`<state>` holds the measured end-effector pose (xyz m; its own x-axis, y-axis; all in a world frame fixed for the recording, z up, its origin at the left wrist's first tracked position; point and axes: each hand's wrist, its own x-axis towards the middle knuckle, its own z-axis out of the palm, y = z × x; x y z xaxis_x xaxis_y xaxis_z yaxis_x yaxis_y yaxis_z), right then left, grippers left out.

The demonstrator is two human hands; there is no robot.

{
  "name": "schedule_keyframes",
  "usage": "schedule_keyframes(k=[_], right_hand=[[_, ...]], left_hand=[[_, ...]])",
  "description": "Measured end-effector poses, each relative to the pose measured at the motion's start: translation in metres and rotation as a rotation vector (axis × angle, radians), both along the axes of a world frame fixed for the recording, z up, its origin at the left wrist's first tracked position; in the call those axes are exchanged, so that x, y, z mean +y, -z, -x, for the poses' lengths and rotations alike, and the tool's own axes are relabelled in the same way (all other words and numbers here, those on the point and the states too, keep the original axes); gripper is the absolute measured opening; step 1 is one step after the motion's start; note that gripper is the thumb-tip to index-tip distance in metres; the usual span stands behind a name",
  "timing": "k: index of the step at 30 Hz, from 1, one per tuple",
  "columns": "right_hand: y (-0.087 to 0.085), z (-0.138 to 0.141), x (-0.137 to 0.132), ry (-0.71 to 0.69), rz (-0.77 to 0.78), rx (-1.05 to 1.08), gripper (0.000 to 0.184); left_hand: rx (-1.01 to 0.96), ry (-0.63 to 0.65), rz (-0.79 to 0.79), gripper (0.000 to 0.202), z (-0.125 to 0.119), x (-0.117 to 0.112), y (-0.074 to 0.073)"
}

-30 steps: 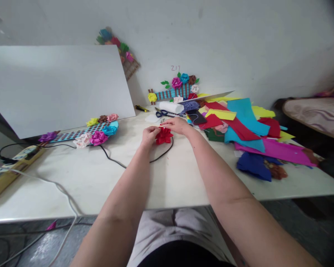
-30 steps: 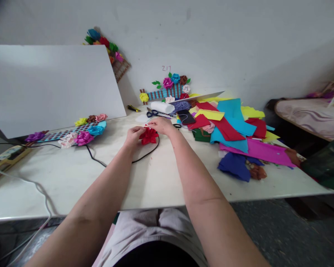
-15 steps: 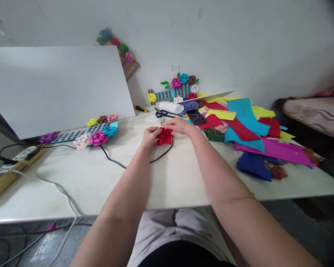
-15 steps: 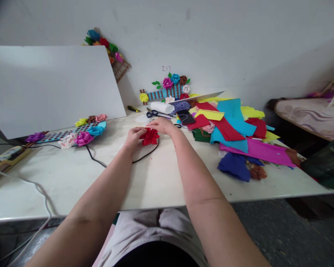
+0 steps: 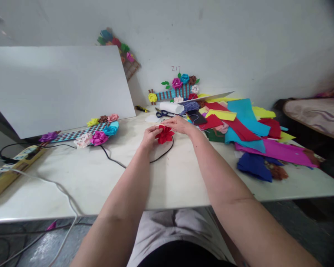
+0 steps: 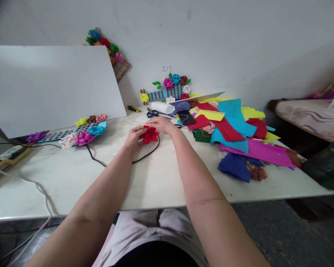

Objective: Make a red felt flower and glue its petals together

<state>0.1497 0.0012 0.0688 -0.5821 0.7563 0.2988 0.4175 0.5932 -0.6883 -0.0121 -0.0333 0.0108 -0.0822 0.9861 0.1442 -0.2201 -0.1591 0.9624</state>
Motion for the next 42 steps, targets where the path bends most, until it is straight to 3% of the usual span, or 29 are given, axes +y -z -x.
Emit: schedule_keyframes(k=[10, 18, 26, 36, 42], right_hand=[[-0.001, -0.003, 0.001, 0.037, 0.106, 0.014, 0.034], [-0.004, -0.005, 0.002, 0.044, 0.047, -0.032, 0.031], [-0.005, -0.007, 0.001, 0.053, -0.019, -0.163, 0.034], [0.000, -0.006, 0.001, -0.016, -0.009, -0.154, 0.031], [0.002, -0.005, 0.003, -0.020, 0.020, -0.154, 0.030]], left_hand=[[-0.028, 0.007, -0.001, 0.021, -0.001, 0.000, 0.000], [-0.046, 0.058, -0.002, 0.021, -0.006, -0.004, -0.005], [-0.103, 0.139, 0.039, 0.022, -0.003, -0.001, 0.000], [-0.104, 0.135, 0.069, 0.022, 0.000, 0.004, 0.005], [-0.169, 0.200, 0.069, 0.023, 0.001, 0.001, 0.004]])
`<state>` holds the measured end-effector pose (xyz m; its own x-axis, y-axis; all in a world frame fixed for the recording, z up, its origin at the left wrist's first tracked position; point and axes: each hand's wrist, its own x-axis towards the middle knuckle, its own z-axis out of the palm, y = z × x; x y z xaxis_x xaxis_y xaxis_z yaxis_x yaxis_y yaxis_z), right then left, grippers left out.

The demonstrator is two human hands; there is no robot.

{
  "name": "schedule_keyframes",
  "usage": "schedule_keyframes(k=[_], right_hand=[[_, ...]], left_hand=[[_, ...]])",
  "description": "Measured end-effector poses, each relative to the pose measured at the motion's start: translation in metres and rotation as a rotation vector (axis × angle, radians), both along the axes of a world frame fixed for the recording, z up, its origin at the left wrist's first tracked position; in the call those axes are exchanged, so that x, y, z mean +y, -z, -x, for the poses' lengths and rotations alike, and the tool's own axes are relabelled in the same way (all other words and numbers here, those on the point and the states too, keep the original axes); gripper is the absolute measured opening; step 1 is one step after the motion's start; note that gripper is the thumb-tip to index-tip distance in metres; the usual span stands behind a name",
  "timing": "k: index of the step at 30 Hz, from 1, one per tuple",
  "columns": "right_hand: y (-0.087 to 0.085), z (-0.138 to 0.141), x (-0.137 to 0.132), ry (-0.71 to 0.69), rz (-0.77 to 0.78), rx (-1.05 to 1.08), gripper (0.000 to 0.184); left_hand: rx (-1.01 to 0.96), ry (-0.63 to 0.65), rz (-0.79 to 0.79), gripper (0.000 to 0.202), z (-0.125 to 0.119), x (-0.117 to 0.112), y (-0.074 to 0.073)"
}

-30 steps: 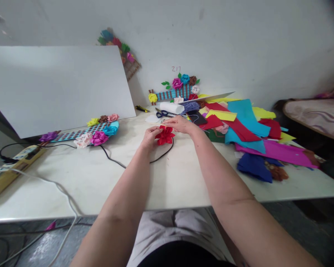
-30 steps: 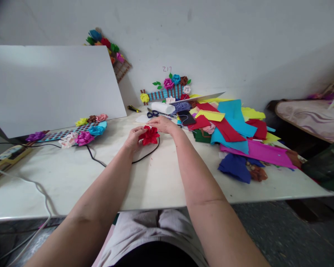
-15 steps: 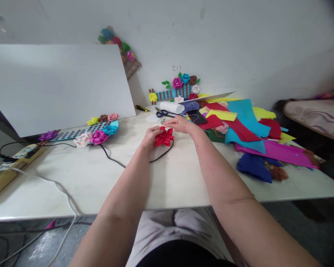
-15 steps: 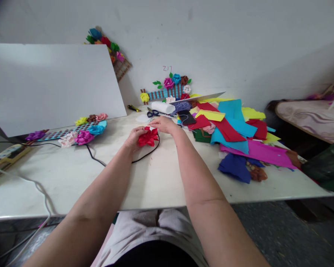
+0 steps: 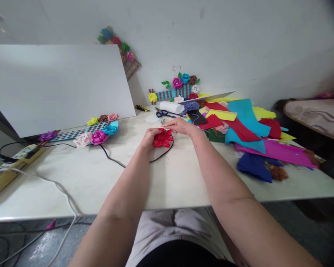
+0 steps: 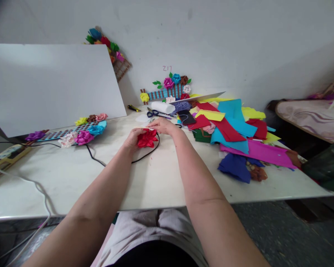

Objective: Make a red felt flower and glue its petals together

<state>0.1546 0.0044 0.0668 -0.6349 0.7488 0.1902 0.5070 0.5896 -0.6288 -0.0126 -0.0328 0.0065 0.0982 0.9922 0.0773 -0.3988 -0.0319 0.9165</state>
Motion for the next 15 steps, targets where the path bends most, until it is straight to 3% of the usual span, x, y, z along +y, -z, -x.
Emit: schedule_keyframes(k=[8, 15], right_hand=[[0.0041, 0.0012, 0.0044, -0.005, -0.008, 0.006, 0.030], [0.0019, 0.0017, 0.0031, -0.005, -0.056, -0.022, 0.028]], left_hand=[[-0.102, 0.012, 0.071, 0.029, -0.0021, 0.0021, -0.0004], [-0.097, -0.018, 0.066, 0.021, -0.0022, 0.0006, -0.0002]])
